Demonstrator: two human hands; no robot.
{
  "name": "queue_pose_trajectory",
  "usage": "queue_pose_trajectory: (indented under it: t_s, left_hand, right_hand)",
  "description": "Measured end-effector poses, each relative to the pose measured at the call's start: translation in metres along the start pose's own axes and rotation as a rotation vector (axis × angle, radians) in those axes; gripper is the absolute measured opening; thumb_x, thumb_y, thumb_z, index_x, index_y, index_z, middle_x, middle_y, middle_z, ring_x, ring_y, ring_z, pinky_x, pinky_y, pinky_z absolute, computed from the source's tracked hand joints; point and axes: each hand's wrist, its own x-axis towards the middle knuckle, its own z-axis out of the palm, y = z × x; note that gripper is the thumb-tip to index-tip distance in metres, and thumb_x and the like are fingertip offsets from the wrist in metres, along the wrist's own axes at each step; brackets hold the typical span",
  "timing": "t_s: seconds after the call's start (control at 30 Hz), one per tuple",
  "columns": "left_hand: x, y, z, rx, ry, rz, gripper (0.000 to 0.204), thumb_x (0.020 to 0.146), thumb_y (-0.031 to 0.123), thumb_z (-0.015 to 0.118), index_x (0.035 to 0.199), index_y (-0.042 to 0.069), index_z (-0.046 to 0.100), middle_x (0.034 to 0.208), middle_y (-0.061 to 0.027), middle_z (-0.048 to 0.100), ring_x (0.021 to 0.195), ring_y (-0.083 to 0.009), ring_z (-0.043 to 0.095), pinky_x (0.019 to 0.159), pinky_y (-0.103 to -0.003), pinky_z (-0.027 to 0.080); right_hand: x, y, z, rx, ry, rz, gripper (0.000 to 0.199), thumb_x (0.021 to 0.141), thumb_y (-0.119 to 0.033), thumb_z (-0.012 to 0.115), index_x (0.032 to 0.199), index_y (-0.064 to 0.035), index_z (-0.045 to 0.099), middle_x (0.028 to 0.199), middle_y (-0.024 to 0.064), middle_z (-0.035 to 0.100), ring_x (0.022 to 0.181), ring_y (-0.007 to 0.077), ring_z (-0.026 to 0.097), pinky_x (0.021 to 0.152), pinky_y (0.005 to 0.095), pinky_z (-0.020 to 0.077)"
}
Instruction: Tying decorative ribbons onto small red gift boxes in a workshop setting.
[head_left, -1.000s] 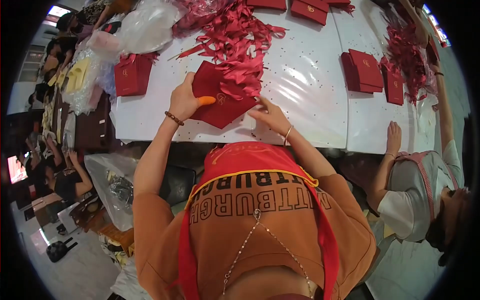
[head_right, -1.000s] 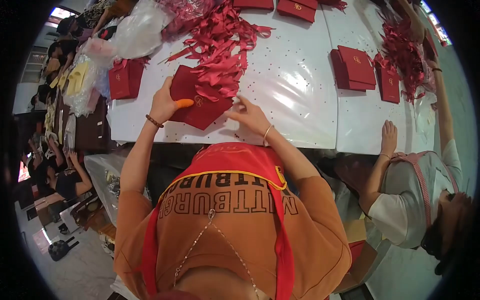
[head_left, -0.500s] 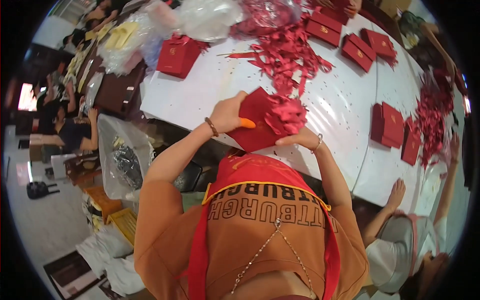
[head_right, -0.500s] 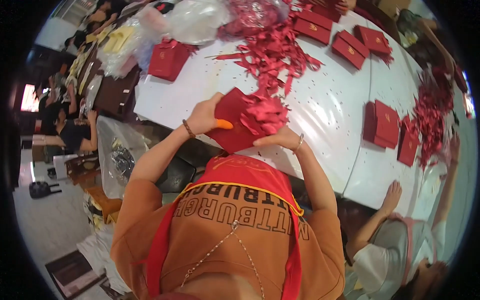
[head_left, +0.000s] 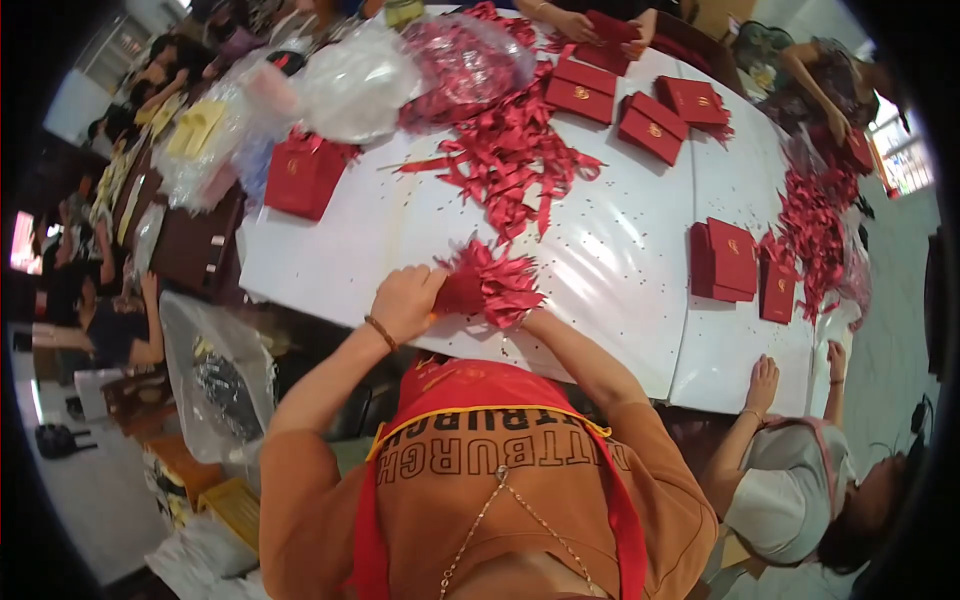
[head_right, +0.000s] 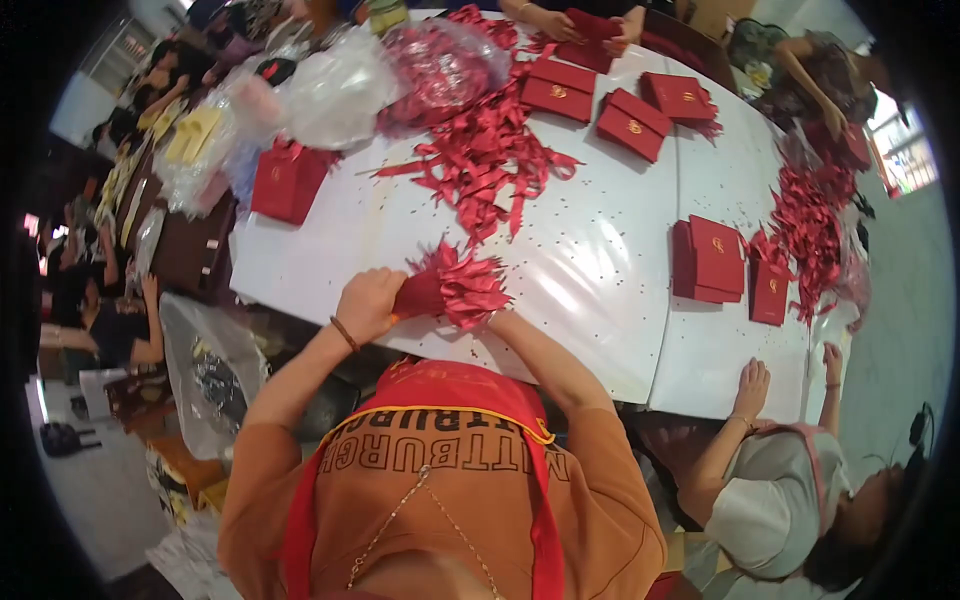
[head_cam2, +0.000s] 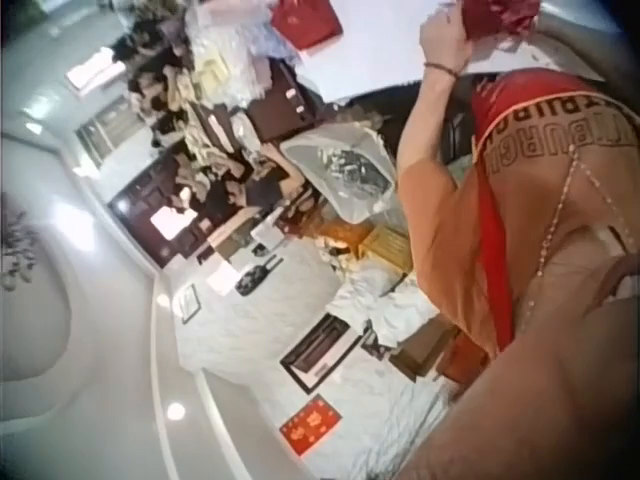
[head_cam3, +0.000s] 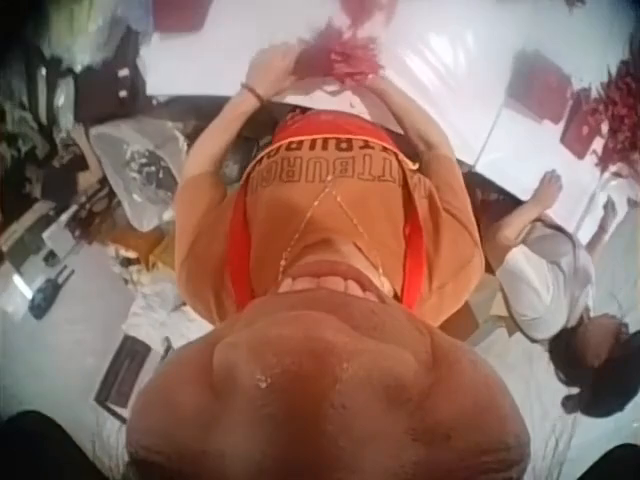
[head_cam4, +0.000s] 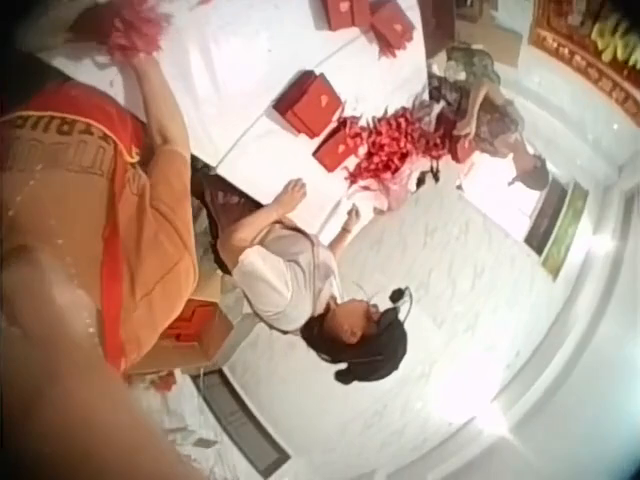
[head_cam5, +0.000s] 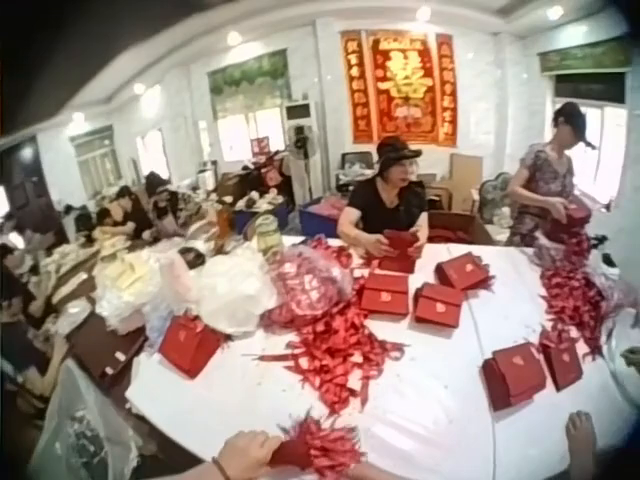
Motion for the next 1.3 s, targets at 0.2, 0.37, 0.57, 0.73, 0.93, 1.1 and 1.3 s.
queue_pose_trajectory:
  t_s: [0.2, 0.37, 0.57, 0.73, 0.93, 1.1, 1.3]
  left_hand:
    - [0.012, 0.016, -0.002, 0.070, -0.027, -0.013, 0.050, 0.057, 0.009, 0.067, 0.103, 0.006, 0.049, 0.079, -0.0094, 0.051, 0.072, -0.0267, 0.052, 0.062, -0.037, 0.041]
    - [0.017, 0.016, -0.003, 0.067, -0.062, -0.029, 0.059, 0.058, 0.021, 0.074, 0.109, 0.007, 0.047, 0.083, -0.0099, 0.052, 0.074, -0.0270, 0.053, 0.064, -0.037, 0.043]
    - [-0.006, -0.028, -0.034, -0.498, -0.233, -0.449, 0.058, 0.060, 0.024, 0.077, 0.105, 0.004, 0.047, 0.093, -0.0178, 0.061, 0.085, -0.0283, 0.061, 0.072, -0.035, 0.048]
    - [-0.059, -0.062, -0.037, -1.220, -0.155, -0.589, 0.056, 0.066, 0.007, 0.074, 0.112, 0.000, 0.045, 0.101, -0.0076, 0.058, 0.090, -0.0146, 0.056, 0.079, -0.029, 0.047]
    - [-0.134, -0.089, -0.021, -1.273, -0.082, -0.849, 0.050, 0.080, 0.019, 0.064, 0.122, 0.001, 0.042, 0.107, -0.0075, 0.056, 0.094, -0.0130, 0.054, 0.080, -0.028, 0.046]
    - [-0.175, -0.180, -0.049, -1.564, 0.047, -0.884, 0.050, 0.083, 0.020, 0.060, 0.126, 0.005, 0.040, 0.112, -0.0072, 0.055, 0.096, -0.0157, 0.056, 0.080, -0.031, 0.048]
    - [-0.196, -0.278, -0.045, -1.599, 0.109, -0.983, 0.047, 0.084, 0.025, 0.059, 0.124, 0.007, 0.042, 0.112, -0.0072, 0.055, 0.096, -0.0165, 0.058, 0.081, -0.031, 0.048]
  right_hand:
    - [0.006, 0.004, -0.006, -0.224, -0.010, -0.128, 0.054, 0.080, -0.031, 0.063, 0.124, -0.0061, 0.046, 0.121, 0.0064, 0.051, 0.111, 0.0193, 0.045, 0.096, 0.0304, 0.0343]
    - [0.003, 0.008, -0.003, -0.450, -0.084, -0.232, 0.056, 0.078, -0.032, 0.065, 0.124, -0.0058, 0.046, 0.120, 0.0062, 0.051, 0.109, 0.0190, 0.045, 0.095, 0.0299, 0.0346]
    - [-0.005, -0.027, 0.025, -0.354, -0.159, -0.237, 0.063, 0.072, -0.037, 0.070, 0.121, -0.0050, 0.048, 0.116, 0.0052, 0.053, 0.106, 0.0165, 0.046, 0.093, 0.0288, 0.0357]
    - [0.019, -0.047, 0.079, 0.171, -0.221, -0.093, 0.061, 0.063, -0.015, 0.077, 0.118, -0.0052, 0.051, 0.117, 0.0050, 0.053, 0.105, 0.0160, 0.050, 0.092, 0.0293, 0.0386]
    - [0.051, -0.035, 0.130, 0.186, -0.323, 0.143, 0.061, 0.061, -0.007, 0.077, 0.116, -0.0051, 0.051, 0.112, 0.0055, 0.056, 0.103, 0.0166, 0.052, 0.091, 0.0303, 0.0401]
    - [0.147, -0.064, 0.204, 0.072, -0.382, 0.145, 0.057, 0.058, -0.016, 0.080, 0.108, -0.0016, 0.056, 0.100, 0.0100, 0.061, 0.091, 0.0203, 0.058, 0.083, 0.0306, 0.0463]
    - [0.241, -0.054, 0.259, 0.153, -0.172, 0.189, 0.068, 0.063, -0.012, 0.077, 0.119, 0.0018, 0.041, 0.113, 0.0133, 0.053, 0.100, 0.0224, 0.054, 0.085, 0.0333, 0.0458]
